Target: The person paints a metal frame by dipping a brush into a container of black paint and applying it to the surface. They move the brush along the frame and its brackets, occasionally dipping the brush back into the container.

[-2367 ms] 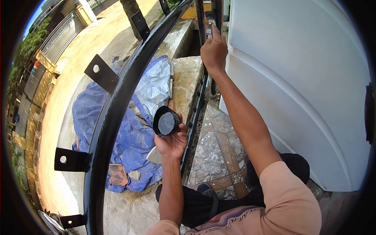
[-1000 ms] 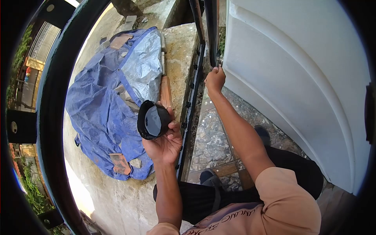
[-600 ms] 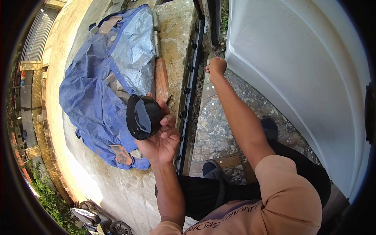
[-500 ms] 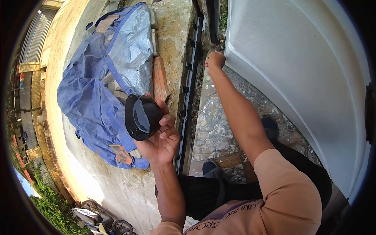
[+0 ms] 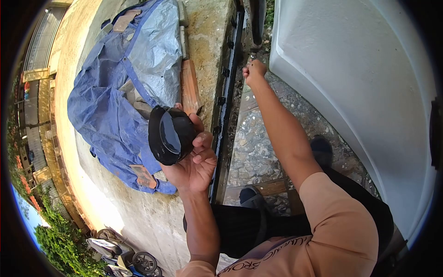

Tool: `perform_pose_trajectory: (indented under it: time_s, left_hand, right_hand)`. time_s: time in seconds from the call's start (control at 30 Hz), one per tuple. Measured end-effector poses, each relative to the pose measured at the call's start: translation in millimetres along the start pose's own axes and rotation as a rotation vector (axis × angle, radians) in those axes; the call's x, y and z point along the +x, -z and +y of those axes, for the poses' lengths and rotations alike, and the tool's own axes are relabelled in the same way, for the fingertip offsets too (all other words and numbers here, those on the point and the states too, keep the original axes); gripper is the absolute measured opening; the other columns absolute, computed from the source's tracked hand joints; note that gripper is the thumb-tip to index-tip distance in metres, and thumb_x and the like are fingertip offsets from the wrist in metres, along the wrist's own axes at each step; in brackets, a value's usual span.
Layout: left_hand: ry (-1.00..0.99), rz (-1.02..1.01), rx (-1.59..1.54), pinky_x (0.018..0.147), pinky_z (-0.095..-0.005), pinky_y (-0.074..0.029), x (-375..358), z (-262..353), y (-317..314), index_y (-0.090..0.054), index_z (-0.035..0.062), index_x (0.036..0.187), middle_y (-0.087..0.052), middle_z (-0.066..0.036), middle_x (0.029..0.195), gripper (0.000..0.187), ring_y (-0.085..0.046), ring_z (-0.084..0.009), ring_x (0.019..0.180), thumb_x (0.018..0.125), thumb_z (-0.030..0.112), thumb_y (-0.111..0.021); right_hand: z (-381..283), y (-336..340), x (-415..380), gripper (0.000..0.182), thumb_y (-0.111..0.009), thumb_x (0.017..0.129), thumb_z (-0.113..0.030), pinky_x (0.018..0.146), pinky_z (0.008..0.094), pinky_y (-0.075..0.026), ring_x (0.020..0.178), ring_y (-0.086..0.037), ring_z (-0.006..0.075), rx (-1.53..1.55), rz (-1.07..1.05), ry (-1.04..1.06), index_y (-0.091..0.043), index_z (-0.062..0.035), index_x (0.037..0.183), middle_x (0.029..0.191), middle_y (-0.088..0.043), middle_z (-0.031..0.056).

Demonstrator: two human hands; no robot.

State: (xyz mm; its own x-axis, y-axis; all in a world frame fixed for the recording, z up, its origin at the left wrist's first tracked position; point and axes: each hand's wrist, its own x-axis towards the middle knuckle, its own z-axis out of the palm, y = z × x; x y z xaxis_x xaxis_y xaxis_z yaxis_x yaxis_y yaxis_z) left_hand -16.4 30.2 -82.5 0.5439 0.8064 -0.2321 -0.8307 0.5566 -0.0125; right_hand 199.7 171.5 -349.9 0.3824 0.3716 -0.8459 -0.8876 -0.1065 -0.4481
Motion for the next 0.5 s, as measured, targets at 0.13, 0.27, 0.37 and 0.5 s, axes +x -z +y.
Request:
perform_pose_trajectory:
  time_s: [0.13, 0.27, 0.37, 0.5]
  left_hand:
    - [0.015, -0.021, -0.013, 0.070, -0.0301, -0.053, 2.3, 1.0, 0.4, -0.037, 0.0220, 0.153, -0.052, -0.018, 0.141, 0.060, -0.056, -0.0269, 0.099, 0.099, 0.043, -0.053]
    - [0.016, -0.013, -0.027, 0.071, -0.0305, -0.053, 3.0, -0.5, -0.1, -0.037, 0.0225, 0.153, -0.052, -0.018, 0.142, 0.059, -0.055, -0.0266, 0.099, 0.099, 0.041, -0.052]
    - [0.022, -0.007, -0.035, 0.071, -0.0306, -0.053, 4.5, -0.3, 2.3, -0.037, 0.0224, 0.153, -0.052, -0.018, 0.142, 0.058, -0.055, -0.0266, 0.098, 0.100, 0.041, -0.052]
    - [0.020, 0.001, -0.031, 0.070, -0.0305, -0.053, 7.8, 0.2, 2.4, -0.037, 0.0223, 0.153, -0.052, -0.018, 0.142, 0.058, -0.055, -0.0263, 0.097, 0.100, 0.040, -0.052]
  right_hand:
    - [-6.4, -20.2, 7.0, 0.009, -0.043, 0.092, -0.009, 0.039, 0.0266, -0.027, 0.044, -0.042, 0.0146, 0.143, 0.032, -0.109, -0.052, -0.0075, 0.090, 0.063, -0.046, 0.0033]
    - [-2.9, -26.9, 25.4, 0.011, -0.048, 0.096, -0.014, 0.037, 0.0286, -0.029, 0.043, -0.045, 0.0166, 0.099, 0.100, 0.004, -0.053, -0.0075, 0.088, 0.063, -0.047, 0.0051]
    - [-2.5, -11.2, -12.8, 0.017, -0.044, 0.097, -0.016, 0.036, 0.0290, -0.030, 0.041, -0.047, 0.0176, 0.049, -0.045, 0.151, -0.057, -0.0066, 0.093, 0.063, -0.049, 0.0063]
    - [17.2, 7.1, -8.3, 0.019, -0.042, 0.097, -0.014, 0.035, 0.0306, -0.033, 0.040, -0.049, 0.0191, -0.030, 0.151, 0.095, -0.059, -0.0057, 0.094, 0.064, -0.054, 0.0082]
